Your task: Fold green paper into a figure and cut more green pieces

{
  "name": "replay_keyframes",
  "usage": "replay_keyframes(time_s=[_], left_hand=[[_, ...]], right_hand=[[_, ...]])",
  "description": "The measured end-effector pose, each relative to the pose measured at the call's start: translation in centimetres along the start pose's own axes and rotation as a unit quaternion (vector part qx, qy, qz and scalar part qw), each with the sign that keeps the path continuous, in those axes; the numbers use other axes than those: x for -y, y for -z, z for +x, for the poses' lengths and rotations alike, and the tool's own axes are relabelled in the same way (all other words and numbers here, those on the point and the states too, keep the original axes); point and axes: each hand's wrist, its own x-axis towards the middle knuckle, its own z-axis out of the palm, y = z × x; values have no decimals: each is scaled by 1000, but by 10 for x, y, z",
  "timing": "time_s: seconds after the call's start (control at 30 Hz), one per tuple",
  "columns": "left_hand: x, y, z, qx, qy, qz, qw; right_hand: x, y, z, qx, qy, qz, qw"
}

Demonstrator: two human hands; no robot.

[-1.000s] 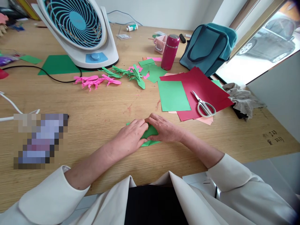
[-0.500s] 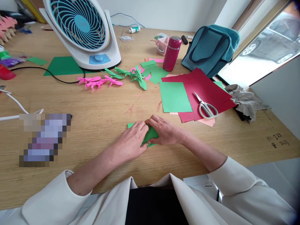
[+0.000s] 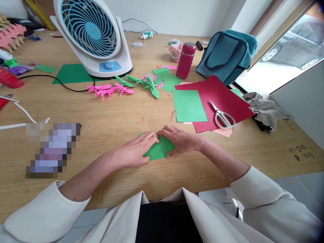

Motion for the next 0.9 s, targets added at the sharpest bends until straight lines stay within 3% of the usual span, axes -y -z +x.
replay_keyframes(time_s=[0.1,0.17,0.3,0.43,0.57,0.7,0.9], left_hand=[[7,5,-1,42,-13,5,999],[8,7,-1,40,-26,1,999],[-4,1,4,-21,-7,-5,1000],[-19,-16,11,-107,34,41,993],[-11,-30,11,-143,11,49,988],[12,-32,4,-115,-32,21,993],[29,-9,-1,-18,-88,-28,996]], right_hand=[[-6,5,0,37,8,11,999],[-9,9,0,52,13,19,998],[-9,9,1,46,26,25,998],[-2,-4,1,-41,17,-5,999],[1,-12,-2,-66,21,-32,997],[-9,-5,-4,-12,49,-15,999],[-23,9,-4,64,86,4,994]])
